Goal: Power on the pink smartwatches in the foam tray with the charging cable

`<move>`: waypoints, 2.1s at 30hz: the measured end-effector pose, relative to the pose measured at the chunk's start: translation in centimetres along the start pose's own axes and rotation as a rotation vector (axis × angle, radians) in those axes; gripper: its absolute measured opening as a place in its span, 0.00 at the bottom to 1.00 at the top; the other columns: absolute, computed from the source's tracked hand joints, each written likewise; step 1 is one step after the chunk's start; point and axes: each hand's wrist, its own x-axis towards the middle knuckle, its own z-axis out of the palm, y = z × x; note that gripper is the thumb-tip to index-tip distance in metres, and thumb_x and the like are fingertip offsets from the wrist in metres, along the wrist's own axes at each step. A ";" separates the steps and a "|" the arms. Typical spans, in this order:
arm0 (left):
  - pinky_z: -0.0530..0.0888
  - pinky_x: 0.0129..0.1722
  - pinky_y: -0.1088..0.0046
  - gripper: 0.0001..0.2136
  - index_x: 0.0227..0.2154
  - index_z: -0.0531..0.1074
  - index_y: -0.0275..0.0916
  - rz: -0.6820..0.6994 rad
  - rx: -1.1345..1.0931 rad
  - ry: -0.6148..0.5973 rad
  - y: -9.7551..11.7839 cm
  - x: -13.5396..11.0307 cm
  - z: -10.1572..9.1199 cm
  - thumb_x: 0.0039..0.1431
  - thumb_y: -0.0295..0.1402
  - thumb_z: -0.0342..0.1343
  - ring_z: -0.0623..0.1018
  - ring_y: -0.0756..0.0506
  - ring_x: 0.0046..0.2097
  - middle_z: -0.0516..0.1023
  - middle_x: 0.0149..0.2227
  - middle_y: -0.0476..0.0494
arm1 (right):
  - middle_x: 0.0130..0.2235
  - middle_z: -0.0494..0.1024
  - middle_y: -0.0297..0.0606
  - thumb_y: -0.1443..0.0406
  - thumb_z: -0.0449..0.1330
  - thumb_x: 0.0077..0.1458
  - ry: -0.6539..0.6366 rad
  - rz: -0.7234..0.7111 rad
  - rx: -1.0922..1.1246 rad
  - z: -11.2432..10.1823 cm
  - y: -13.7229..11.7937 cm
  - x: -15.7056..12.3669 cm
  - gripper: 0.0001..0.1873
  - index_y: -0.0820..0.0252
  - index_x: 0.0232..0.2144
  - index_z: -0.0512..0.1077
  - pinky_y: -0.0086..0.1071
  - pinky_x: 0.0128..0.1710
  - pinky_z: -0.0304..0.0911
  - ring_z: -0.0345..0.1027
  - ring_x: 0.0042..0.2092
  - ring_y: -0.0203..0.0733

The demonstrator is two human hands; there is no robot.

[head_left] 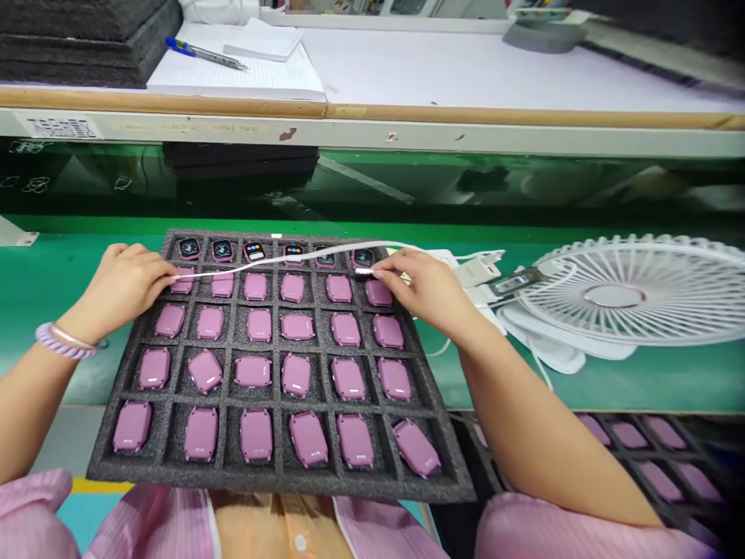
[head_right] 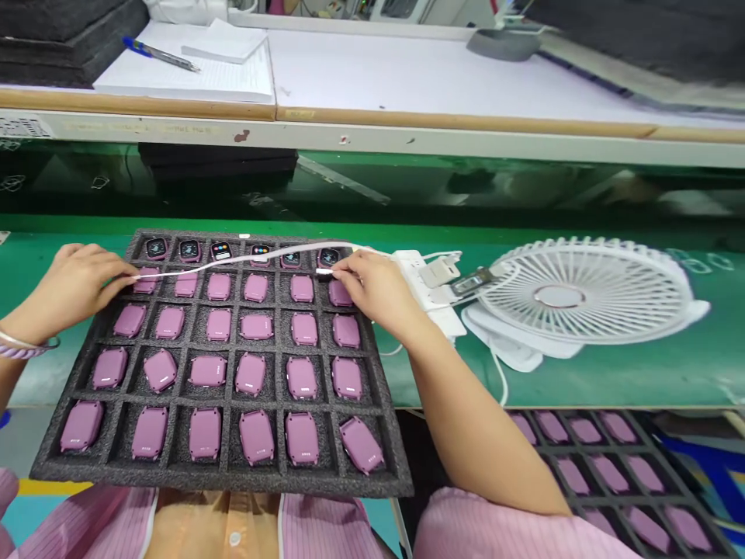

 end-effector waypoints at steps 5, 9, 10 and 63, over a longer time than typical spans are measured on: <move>0.67 0.51 0.51 0.22 0.44 0.82 0.46 0.103 0.034 -0.019 -0.7 -1.2 1.1 0.71 0.37 0.39 0.77 0.34 0.48 0.84 0.46 0.38 | 0.38 0.79 0.45 0.59 0.57 0.68 0.060 -0.046 0.028 -1.5 2.6 -3.2 0.13 0.55 0.39 0.81 0.44 0.44 0.65 0.74 0.43 0.53; 0.66 0.53 0.51 0.20 0.52 0.81 0.49 0.113 -0.011 0.005 -0.8 -1.2 1.6 0.72 0.39 0.42 0.76 0.33 0.52 0.83 0.50 0.37 | 0.38 0.82 0.41 0.60 0.55 0.71 0.021 -0.048 -0.006 -0.9 3.0 -5.3 0.14 0.54 0.39 0.80 0.45 0.47 0.59 0.76 0.41 0.50; 0.66 0.54 0.51 0.20 0.54 0.79 0.49 0.106 -0.010 0.017 -0.9 -0.9 1.6 0.72 0.41 0.43 0.76 0.32 0.53 0.83 0.51 0.37 | 0.38 0.82 0.41 0.61 0.54 0.71 0.018 -0.048 -0.019 -0.7 2.8 -5.5 0.13 0.54 0.40 0.79 0.45 0.48 0.57 0.76 0.41 0.50; 0.75 0.50 0.63 0.27 0.38 0.79 0.41 -0.231 -0.687 -0.343 -3.1 3.9 0.1 0.53 0.61 0.53 0.80 0.37 0.48 0.84 0.44 0.42 | 0.41 0.80 0.45 0.65 0.53 0.66 -0.131 -0.043 -0.151 2.1 -2.4 0.4 0.15 0.56 0.39 0.80 0.45 0.46 0.51 0.73 0.45 0.54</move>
